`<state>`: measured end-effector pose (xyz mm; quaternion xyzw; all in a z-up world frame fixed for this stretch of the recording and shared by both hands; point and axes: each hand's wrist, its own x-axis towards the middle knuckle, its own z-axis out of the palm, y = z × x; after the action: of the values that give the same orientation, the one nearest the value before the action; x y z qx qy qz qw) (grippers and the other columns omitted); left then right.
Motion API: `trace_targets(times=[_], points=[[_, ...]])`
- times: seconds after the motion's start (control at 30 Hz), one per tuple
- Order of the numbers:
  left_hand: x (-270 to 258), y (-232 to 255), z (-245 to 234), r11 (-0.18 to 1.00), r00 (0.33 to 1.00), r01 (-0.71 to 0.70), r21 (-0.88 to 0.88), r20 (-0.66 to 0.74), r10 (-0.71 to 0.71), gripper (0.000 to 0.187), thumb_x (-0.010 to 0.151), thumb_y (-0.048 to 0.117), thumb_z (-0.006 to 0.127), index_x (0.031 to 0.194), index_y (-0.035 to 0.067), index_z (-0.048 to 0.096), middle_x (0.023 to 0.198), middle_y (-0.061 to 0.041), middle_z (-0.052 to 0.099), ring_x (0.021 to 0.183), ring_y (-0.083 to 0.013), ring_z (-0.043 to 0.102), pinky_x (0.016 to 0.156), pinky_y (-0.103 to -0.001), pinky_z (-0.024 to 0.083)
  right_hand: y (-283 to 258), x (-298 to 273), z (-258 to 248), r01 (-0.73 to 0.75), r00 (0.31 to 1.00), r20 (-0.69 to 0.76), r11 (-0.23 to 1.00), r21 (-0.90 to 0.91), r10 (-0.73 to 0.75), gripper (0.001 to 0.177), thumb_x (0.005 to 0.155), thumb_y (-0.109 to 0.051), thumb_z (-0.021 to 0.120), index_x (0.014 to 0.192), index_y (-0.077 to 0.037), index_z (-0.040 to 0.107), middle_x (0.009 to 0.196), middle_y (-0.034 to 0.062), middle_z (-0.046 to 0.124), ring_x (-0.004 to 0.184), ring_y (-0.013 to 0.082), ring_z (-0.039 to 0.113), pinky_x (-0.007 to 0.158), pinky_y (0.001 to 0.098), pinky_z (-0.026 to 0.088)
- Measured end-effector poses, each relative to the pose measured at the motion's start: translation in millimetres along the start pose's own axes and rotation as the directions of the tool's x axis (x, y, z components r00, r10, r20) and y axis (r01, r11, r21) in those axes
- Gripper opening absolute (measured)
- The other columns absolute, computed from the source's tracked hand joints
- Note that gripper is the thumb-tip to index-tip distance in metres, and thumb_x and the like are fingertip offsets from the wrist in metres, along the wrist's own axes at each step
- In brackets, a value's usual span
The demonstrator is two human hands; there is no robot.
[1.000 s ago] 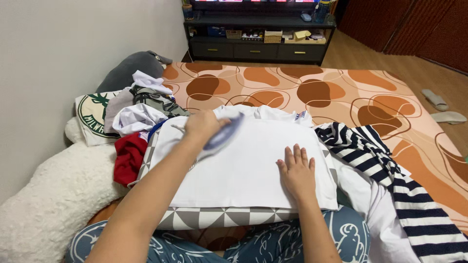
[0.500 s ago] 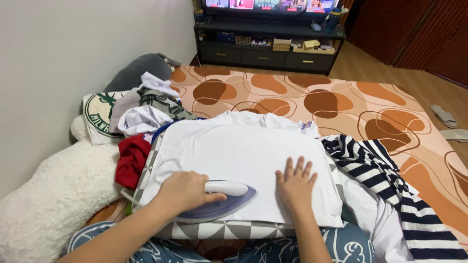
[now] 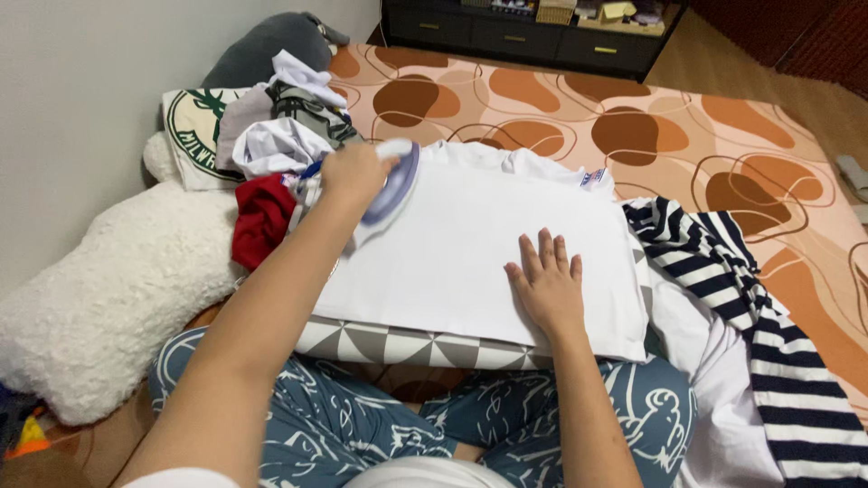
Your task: The person irons a white short-sleeved shirt on a portable ironing board placed on the floor. They smooth the fabric, move the iron across the front and back, and flip the shirt to iron both sides.
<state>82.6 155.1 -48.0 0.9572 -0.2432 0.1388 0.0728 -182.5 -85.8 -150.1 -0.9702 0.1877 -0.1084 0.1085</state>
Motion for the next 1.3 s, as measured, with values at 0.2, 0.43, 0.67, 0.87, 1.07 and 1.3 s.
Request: trace_targets(times=[0.2, 0.43, 0.67, 0.87, 1.07, 1.3], points=[[-136, -2, -53, 0.980, 0.951, 0.153, -0.123, 0.288, -0.113, 0.074, 0.096, 0.067, 0.047, 0.086, -0.001, 0.075, 0.087, -0.026, 0.072, 0.084, -0.0416, 0.073, 0.072, -0.052, 0.058, -14, 4, -9, -0.064, 0.998, 0.018, 0.998, -0.003, 0.064, 0.063, 0.098, -0.043, 0.040, 0.157, -0.025, 0.033, 0.169, 0.0106, 0.017, 0.155, 0.0334, 0.008, 0.122, 0.0574, 0.005], [-186, -9, -69, 0.978, 0.946, 0.205, 0.039, 0.247, -0.208, 0.062, 0.098, 0.059, 0.048, 0.101, -0.002, 0.060, 0.072, -0.020, 0.074, 0.072, -0.0364, 0.076, 0.062, -0.046, 0.061, -86, 3, -8, 0.165, 0.975, 0.150, 0.986, 0.017, -0.165, 0.060, 0.106, -0.036, 0.030, 0.159, -0.008, 0.022, 0.171, 0.0183, 0.009, 0.156, 0.0368, 0.000, 0.116, 0.0538, 0.002], [-43, -32, 6, 0.993, 0.979, 0.108, -0.040, -0.167, -0.113, 0.041, 0.101, 0.041, 0.057, 0.101, 0.000, 0.063, 0.094, -0.022, 0.073, 0.086, -0.0374, 0.075, 0.072, -0.046, 0.060, -93, -3, -6, 0.247, 0.955, 0.152, 0.967, 0.063, -0.254, 0.062, 0.102, -0.053, 0.030, 0.158, -0.026, 0.032, 0.168, 0.0065, 0.016, 0.155, 0.0262, 0.009, 0.124, 0.0474, 0.006], [27, -37, 27, 0.978, 0.981, 0.187, -0.092, -0.032, -0.191, 0.048, 0.101, 0.042, 0.056, 0.108, -0.005, 0.058, 0.096, -0.024, 0.073, 0.090, -0.0399, 0.074, 0.075, -0.048, 0.058, -90, -5, -5, 0.225, 0.958, 0.166, 0.972, 0.063, -0.233, 0.061, 0.102, -0.053, 0.031, 0.157, -0.027, 0.032, 0.168, 0.0056, 0.017, 0.155, 0.0249, 0.010, 0.124, 0.0470, 0.007], [-109, -23, -18, 0.992, 0.992, 0.122, -0.040, -0.014, -0.122, 0.043, 0.103, 0.043, 0.053, 0.101, 0.000, 0.059, 0.080, -0.022, 0.073, 0.076, -0.0373, 0.075, 0.067, -0.047, 0.059, -95, -6, -8, 0.309, 0.936, 0.155, 0.949, 0.064, -0.315, 0.061, 0.107, -0.049, 0.026, 0.160, -0.018, 0.026, 0.173, 0.0111, 0.011, 0.158, 0.0329, 0.004, 0.120, 0.0495, 0.001], [-197, -13, -67, 0.989, 0.983, 0.143, 0.026, 0.115, -0.145, 0.044, 0.105, 0.043, 0.048, 0.098, 0.002, 0.058, 0.071, -0.016, 0.072, 0.068, -0.0318, 0.075, 0.058, -0.041, 0.059, -88, -4, 1, 0.294, 0.951, 0.095, 0.955, 0.031, -0.295, 0.061, 0.103, -0.051, 0.033, 0.157, -0.022, 0.035, 0.168, 0.0121, 0.019, 0.155, 0.0301, 0.012, 0.122, 0.0520, 0.008]])
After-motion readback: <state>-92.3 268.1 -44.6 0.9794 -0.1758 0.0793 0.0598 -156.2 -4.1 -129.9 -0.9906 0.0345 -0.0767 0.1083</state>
